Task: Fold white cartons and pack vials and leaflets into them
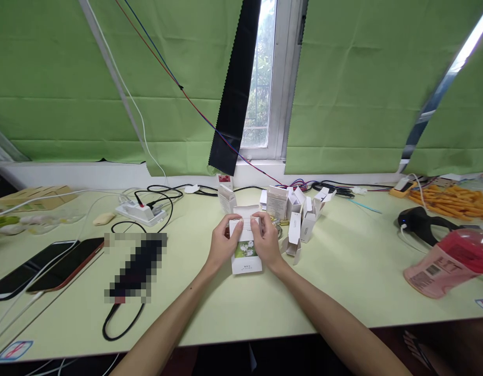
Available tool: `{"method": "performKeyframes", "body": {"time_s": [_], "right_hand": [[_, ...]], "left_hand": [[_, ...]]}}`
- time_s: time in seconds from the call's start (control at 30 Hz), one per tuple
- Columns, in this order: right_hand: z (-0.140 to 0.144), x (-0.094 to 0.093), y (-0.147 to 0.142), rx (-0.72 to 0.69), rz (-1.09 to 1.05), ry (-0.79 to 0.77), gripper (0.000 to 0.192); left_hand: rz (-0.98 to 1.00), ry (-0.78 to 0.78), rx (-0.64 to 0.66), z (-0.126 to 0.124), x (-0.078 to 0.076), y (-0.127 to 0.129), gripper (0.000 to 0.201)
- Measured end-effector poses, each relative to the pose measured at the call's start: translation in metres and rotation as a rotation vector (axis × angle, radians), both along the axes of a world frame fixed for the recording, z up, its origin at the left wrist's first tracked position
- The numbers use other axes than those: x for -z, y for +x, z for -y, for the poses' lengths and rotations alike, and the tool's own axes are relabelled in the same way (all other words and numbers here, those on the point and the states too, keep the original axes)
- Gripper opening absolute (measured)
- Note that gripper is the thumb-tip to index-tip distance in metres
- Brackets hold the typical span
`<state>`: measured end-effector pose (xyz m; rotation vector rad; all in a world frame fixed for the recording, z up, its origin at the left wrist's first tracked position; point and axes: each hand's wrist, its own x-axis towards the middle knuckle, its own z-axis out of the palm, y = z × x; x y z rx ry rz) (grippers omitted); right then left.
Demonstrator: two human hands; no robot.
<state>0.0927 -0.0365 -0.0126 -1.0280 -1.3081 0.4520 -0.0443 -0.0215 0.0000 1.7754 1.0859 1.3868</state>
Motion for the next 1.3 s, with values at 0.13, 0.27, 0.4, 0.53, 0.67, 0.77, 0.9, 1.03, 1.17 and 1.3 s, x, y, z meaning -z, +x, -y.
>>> {"method": "performKeyframes", "body": {"time_s": [0.13,0.27,0.4,0.53,0.67,0.77,0.9,1.03,1.17,1.3], "right_hand": [[0.0003,0.0001,-0.0002,0.001,0.006,-0.003,0.020],[-0.0003,-0.0001,0.0000,0.006,0.005,-0.004,0.021],[-0.0005,0.0005,0.0004,0.004,0.008,-0.010,0.021],[-0.0006,0.0013,0.0004,0.005,0.007,-0.010,0.020],[-0.0007,0.0009,0.0002,0.010,0.010,-0.010,0.020],[-0.0005,0.0001,0.0001,0.007,0.012,-0.006,0.020],[0.0000,-0.0005,-0.0002,0.012,0.012,-0.003,0.020],[0.0002,-0.0003,-0.0005,0.014,0.009,-0.004,0.020],[0.0001,-0.0001,-0.0004,0.006,0.004,-0.009,0.020],[-0.0006,0.0001,-0.0001,0.011,0.010,-0.007,0.020]], "left_hand": [[0.000,-0.004,-0.005,-0.0001,-0.0003,0.0003,0.033],[-0.003,-0.006,-0.010,0.0006,-0.0027,0.0014,0.034],[0.013,-0.018,0.000,0.0019,-0.0046,0.0021,0.034],[0.016,-0.018,0.000,0.0027,-0.0049,0.0024,0.032],[0.018,-0.016,0.001,0.0029,-0.0047,0.0026,0.032],[0.022,-0.014,0.001,0.0027,-0.0049,0.0027,0.032],[0.024,-0.018,0.006,0.0026,-0.0051,0.0027,0.031],[0.012,-0.009,-0.004,0.0028,-0.0048,0.0025,0.030],[0.008,-0.004,-0.007,0.0028,-0.0047,0.0024,0.031],[0.013,-0.006,-0.002,0.0022,-0.0040,0.0022,0.032]]}}
